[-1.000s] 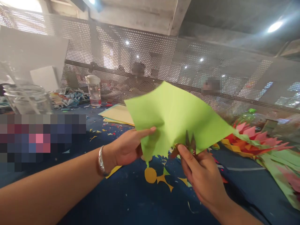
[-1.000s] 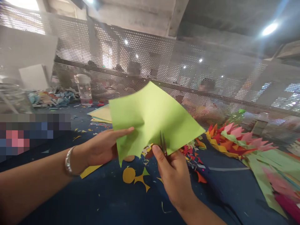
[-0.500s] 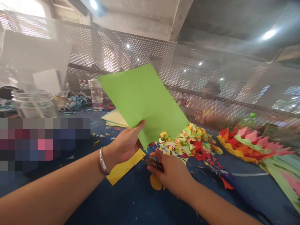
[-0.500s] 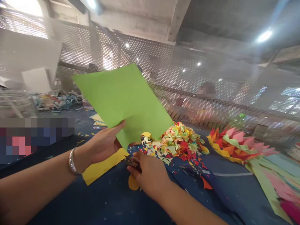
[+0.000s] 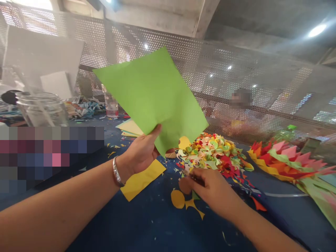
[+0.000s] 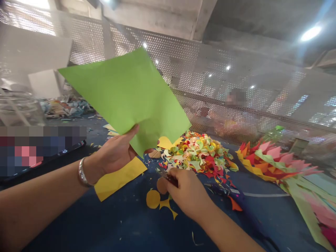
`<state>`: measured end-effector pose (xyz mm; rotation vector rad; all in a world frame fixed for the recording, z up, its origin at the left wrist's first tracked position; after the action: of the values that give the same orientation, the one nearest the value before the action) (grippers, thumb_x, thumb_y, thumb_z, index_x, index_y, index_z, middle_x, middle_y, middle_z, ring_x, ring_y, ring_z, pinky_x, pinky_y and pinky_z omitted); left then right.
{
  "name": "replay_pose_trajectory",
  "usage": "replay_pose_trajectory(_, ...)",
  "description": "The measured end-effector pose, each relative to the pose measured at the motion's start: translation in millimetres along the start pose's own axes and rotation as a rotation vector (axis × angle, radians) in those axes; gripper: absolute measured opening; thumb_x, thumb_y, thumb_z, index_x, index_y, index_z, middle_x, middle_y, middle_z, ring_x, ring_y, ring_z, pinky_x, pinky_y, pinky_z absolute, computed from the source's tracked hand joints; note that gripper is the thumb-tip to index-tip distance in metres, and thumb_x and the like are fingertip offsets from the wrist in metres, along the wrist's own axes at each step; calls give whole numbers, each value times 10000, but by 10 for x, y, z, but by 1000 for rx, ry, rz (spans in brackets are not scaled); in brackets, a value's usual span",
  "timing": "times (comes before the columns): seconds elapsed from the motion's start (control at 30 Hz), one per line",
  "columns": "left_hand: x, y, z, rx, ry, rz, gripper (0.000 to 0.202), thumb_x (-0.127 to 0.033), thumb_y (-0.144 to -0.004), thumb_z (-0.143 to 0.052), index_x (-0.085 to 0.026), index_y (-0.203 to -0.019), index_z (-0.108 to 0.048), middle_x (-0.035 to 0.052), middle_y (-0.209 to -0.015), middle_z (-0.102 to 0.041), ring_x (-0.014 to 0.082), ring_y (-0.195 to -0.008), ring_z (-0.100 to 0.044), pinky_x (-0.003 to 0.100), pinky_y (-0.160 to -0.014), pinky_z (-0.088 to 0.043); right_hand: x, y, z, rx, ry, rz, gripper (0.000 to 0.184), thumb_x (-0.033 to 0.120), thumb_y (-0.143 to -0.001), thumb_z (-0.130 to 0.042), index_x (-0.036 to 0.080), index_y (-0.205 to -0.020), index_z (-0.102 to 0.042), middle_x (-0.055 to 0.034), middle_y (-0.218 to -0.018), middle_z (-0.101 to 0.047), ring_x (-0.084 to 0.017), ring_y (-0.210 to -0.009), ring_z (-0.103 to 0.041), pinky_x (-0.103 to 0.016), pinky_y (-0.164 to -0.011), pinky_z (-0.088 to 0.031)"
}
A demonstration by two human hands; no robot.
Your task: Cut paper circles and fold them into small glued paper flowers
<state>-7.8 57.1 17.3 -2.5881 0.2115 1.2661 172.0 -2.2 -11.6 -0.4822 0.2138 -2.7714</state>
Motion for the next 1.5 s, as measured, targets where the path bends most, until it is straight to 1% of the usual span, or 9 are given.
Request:
replay_pose_trajectory(0.23, 8, -32, 37, -90, 31, -6, 369, -266, -969, -515, -191, -1328, -557, 124, -1191, -699, 251, -983, -694, 343, -732, -617, 49, -156, 70, -36, 143, -66, 132, 289, -873, -591, 196, -786, -626, -23, -638, -663, -159, -537, -563, -262, -496, -304)
replay_pose_trajectory(0.43, -34, -50, 72, -109, 40, -47, 349, -270, -980, -495, -179, -1310, -562, 127, -1199, -696, 251, -1078, -659, 334, -795, -597, 216, -663, -22, -40, 291, -35, 241, 405, -855, -648, 186, -936, -706, -96, -764, -734, -257, -729, -676, -299, -562, -369)
replay_pose_trajectory(0.6, -34, -59, 118, -106, 40, -55, 337, -283, -969, -521, -169, -1278, -588, 130, -1138, -722, 260, -1091, -656, 345, -823, -583, 215, -967, -234, 1, 355, -50, 354, 495, -852, -652, 162, -956, -716, -112, -856, -744, -248, -795, -696, -321, -646, -458)
replay_pose_trajectory(0.77, -10, -63, 111, -65, 20, -38, 344, -315, -961, -534, -180, -1270, -600, 127, -1137, -724, 268, -1083, -656, 355, -824, -577, 206, -999, -234, -22, 376, -41, 295, 426, -941, -579, 150, -1001, -667, -54, -916, -706, -186, -776, -667, -359, -723, -517)
replay_pose_trajectory(0.9, -10, -64, 105, -44, -1, -47, 310, -303, -955, -538, -190, -1232, -622, 118, -1224, -688, 266, -1041, -664, 333, -760, -585, 198, -840, -83, -117, 340, -11, 170, 310, -890, -612, 156, -857, -676, -84, -728, -698, -227, -702, -662, -296, -590, -400)
replay_pose_trajectory(1.0, -3, -72, 138, -84, -43, -20, 283, -324, -938, -567, -196, -1178, -644, 116, -1250, -670, 254, -949, -678, 318, -669, -593, 145, -584, 97, -187, 240, 26, 243, 355, -911, -547, 183, -756, -622, -47, -626, -645, -200, -596, -605, -282, -530, -327)
replay_pose_trajectory(1.17, 13, -70, 155, -83, -76, 5, 253, -311, -923, -588, -189, -1134, -656, 118, -1252, -657, 215, -833, -683, 317, -594, -603, -39, -130, 392, -292, -10, 43, 351, 379, -987, -366, 207, -744, -552, -21, -648, -617, -157, -573, -554, -268, -547, -392)
replay_pose_trajectory(1.33, 49, -28, 112, -61, -105, 49, 288, -270, -931, -564, -164, -1192, -625, 136, -1215, -667, 194, -757, -678, 279, -500, -574, -330, 38, 419, -421, -730, -216, 284, 456, -902, -577, 226, -744, -525, 121, -367, -337, -88, -325, -263, -242, -388, -243)
replay_pose_trajectory(1.5, 95, -14, 98, -70, -138, 134, 300, -242, -915, -591, -168, -1203, -625, 112, -1034, -729, 156, -621, -649, 236, -433, -523, -350, 29, 335, -406, -861, -243, 282, 448, -873, -623, 215, -744, -531, 135, -339, -308, -71, -309, -223, -227, -355, -203)
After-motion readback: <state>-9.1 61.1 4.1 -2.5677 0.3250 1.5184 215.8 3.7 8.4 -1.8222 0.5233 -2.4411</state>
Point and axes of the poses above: each hand's wrist, its own y-axis away from the middle knuckle, its own z-axis out of the back of the hand, x = y × z, the point moved 5 cm from there along -y, towards the middle knuckle
